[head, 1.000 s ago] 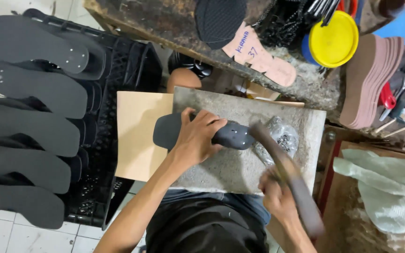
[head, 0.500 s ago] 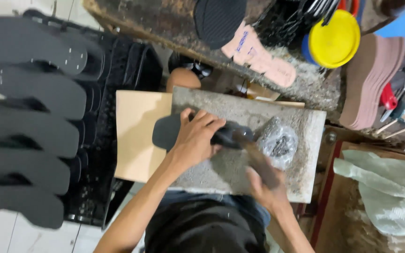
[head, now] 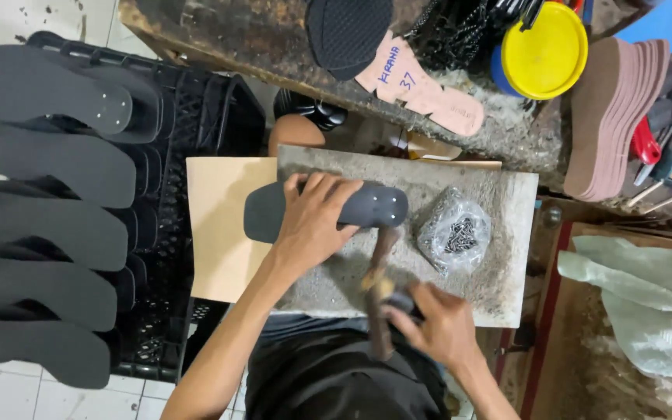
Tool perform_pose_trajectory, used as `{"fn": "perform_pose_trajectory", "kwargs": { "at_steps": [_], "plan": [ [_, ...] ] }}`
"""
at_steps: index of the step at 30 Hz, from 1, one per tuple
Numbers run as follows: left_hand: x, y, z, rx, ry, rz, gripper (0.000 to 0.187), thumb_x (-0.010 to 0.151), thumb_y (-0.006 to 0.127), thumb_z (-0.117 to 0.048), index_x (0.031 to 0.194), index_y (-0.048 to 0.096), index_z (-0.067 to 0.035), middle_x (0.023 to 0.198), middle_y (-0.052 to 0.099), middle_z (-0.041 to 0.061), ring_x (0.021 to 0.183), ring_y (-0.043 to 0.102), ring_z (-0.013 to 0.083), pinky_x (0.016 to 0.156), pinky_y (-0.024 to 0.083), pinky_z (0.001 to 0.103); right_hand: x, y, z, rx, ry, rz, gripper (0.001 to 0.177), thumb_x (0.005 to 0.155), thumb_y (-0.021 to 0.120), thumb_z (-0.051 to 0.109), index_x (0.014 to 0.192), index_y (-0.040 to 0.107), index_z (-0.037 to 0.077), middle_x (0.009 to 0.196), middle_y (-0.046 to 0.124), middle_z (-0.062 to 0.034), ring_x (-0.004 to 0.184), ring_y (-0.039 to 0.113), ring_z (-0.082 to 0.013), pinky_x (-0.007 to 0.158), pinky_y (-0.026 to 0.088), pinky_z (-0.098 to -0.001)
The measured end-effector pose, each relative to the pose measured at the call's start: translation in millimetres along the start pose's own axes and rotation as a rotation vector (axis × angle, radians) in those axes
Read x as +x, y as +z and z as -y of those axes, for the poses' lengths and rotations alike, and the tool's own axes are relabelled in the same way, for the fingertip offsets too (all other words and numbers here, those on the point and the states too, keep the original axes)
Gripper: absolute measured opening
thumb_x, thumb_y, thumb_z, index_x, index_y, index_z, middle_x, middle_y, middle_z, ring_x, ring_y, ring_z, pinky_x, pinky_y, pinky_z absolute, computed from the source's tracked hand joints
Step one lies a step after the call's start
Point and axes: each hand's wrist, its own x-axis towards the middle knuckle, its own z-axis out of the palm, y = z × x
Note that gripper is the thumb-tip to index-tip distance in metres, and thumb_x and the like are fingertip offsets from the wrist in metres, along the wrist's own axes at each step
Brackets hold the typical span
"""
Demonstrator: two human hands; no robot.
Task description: Hammering small nails into shoe soles on a workbench in a manufacturing setting.
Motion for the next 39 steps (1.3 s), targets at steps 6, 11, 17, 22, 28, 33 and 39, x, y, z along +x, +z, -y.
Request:
{"fn": "perform_pose_trajectory", "kwargs": {
  "at_steps": [6,11,17,22,28,33,39],
  "plan": [
    [3.2,4.7,-5.5,0.083,0.185,-0.122,0.043,0.067,0.071,-0.014,0.106,0.056,-0.025,0.110,0.044,0.010,0.098,0.041,0.0289,0.086,0.025,0.051,0.0,-7.5,0.8,-0.189,-0.097,0.066,0.038,0.074,0.066,0.041,0.090,0.062,0.007,0.069,0.060,-0.0059,0.061,0.058,-0.0204,0.058,0.048,-0.0322],
    [2.8,10.6,-9.5,-0.016,0.187,-0.041,0.040,0.072,0.065,-0.013,0.110,0.055,-0.023,0.107,0.045,0.010,0.104,0.037,0.0269,0.091,0.020,0.054,41.2,-39.9,-20.5,-0.211,0.276,-0.243,0.019,0.086,0.056,0.012,0.102,0.063,0.005,0.084,0.060,-0.0116,0.066,0.060,-0.0211,0.057,0.048,-0.0264],
    [2.1,18.0,-10.2,-0.035,0.205,-0.039,0.035,0.075,0.064,-0.017,0.108,0.056,-0.021,0.112,0.045,0.011,0.109,0.037,0.0271,0.093,0.020,0.054,41.5,-32.4,-42.6,-0.116,0.308,-0.148,0.010,0.080,0.061,0.008,0.088,0.067,0.008,0.080,0.060,-0.0070,0.057,0.062,-0.0234,0.046,0.050,-0.0293],
    [1.8,8.6,-19.4,-0.055,0.177,-0.056,0.033,0.077,0.064,-0.025,0.108,0.056,-0.019,0.115,0.044,0.011,0.115,0.035,0.0277,0.095,0.018,0.054,41.5,-32.2,-41.5,-0.129,0.278,-0.213,0.012,0.079,0.062,0.009,0.091,0.066,0.009,0.082,0.059,-0.0067,0.057,0.061,-0.0229,0.045,0.049,-0.0311],
    [3.7,19.4,-14.0,0.028,0.188,-0.041,0.034,0.081,0.058,-0.022,0.114,0.053,-0.025,0.115,0.045,0.009,0.111,0.038,0.0259,0.095,0.020,0.055,43.7,-29.2,-48.9,-0.032,0.260,-0.221,0.011,0.077,0.063,0.005,0.086,0.067,0.009,0.076,0.059,-0.0069,0.056,0.060,-0.0248,0.045,0.049,-0.0302],
    [6.7,9.2,-19.7,0.027,0.179,-0.091,0.031,0.081,0.057,-0.025,0.112,0.055,-0.026,0.115,0.046,0.008,0.111,0.040,0.0241,0.096,0.022,0.051,43.5,-39.0,-34.1,0.029,0.238,-0.359,0.010,0.079,0.064,0.002,0.085,0.069,0.007,0.076,0.061,-0.0088,0.054,0.058,-0.0195,0.044,0.046,-0.0256],
    [-1.2,4.1,-45.7,-0.269,0.160,-0.266,0.019,0.082,0.056,-0.023,0.099,0.062,-0.019,0.101,0.055,0.003,0.097,0.051,0.0209,0.084,0.035,0.040,30.3,-40.9,-18.7,0.265,0.221,-0.467,0.011,0.085,0.057,0.006,0.091,0.067,0.007,0.073,0.064,-0.0091,0.045,0.051,-0.0127,0.040,0.039,-0.0216]
  ]
}}
